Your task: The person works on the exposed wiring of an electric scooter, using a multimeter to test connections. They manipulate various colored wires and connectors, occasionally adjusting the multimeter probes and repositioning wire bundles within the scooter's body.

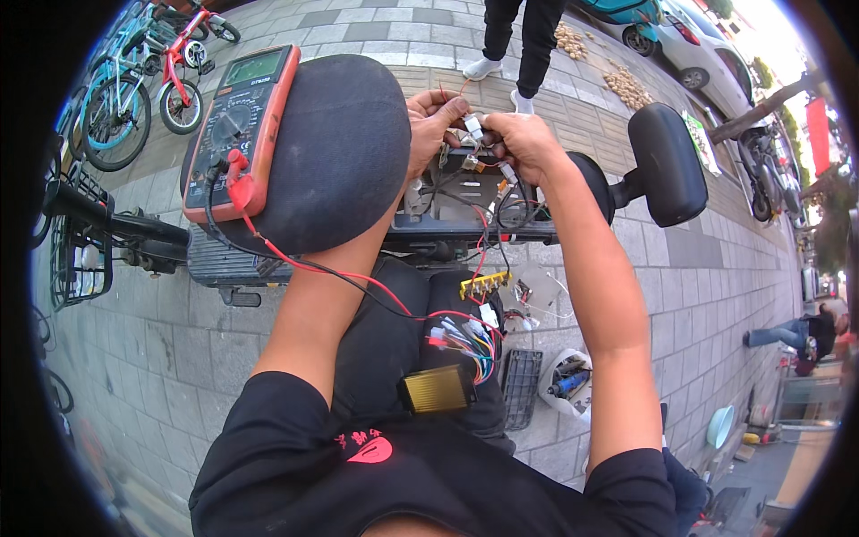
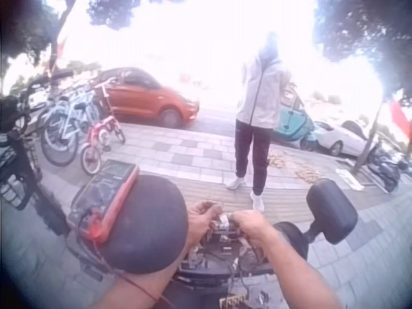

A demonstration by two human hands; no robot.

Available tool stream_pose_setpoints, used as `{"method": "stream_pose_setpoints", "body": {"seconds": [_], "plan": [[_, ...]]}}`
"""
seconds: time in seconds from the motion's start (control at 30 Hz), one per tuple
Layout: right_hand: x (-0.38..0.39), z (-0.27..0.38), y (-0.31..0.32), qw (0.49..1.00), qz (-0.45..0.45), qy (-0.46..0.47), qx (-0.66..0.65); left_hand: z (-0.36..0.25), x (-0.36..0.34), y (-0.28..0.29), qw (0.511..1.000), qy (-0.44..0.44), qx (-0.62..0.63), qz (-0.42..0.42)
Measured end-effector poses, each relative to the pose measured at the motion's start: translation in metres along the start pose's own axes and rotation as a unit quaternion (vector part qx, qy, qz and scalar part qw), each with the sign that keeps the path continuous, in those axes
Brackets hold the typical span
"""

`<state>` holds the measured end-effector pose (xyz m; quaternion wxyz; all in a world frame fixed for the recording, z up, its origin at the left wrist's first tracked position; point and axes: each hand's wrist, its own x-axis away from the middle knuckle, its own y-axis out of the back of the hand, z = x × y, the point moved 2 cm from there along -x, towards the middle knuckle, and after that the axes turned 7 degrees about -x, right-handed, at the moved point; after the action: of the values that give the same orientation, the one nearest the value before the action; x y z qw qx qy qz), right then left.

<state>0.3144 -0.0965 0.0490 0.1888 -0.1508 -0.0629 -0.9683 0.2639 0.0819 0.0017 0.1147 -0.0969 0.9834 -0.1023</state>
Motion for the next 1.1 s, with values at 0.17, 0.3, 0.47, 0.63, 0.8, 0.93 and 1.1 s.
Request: {"method": "stream_pose_setpoints", "body": {"seconds": [0.17, 0.3, 0.47, 0.63, 0.8, 0.93, 1.1], "plan": [[0.010, 0.008, 0.015, 0.997, -0.009, 0.055, 0.059, 0.005, -0.003, 0.003, 1.000, 0.018, -0.006, -0.013], [0.018, 0.015, 0.023, 0.993, -0.037, 0.082, 0.076, 0.001, -0.002, 0.001, 1.000, 0.016, -0.015, -0.003], [0.033, 0.018, 0.032, 0.991, -0.038, 0.081, 0.098, -0.002, 0.002, -0.003, 1.000, 0.002, -0.029, -0.001], [0.070, 0.003, 0.041, 0.994, -0.045, 0.086, 0.058, -0.004, 0.008, -0.004, 0.997, -0.057, -0.055, 0.006], [0.149, -0.029, 0.057, 0.993, -0.049, 0.100, -0.036, 0.001, 0.007, -0.008, 0.989, -0.141, -0.039, 0.025], [0.209, -0.087, 0.080, 0.983, -0.095, 0.076, -0.135, 0.008, 0.012, -0.007, 0.968, -0.232, -0.096, 0.017], [0.271, -0.176, 0.094, 0.962, -0.169, -0.005, -0.216, 0.011, 0.031, -0.008, 0.969, -0.215, -0.122, 0.030]]}}
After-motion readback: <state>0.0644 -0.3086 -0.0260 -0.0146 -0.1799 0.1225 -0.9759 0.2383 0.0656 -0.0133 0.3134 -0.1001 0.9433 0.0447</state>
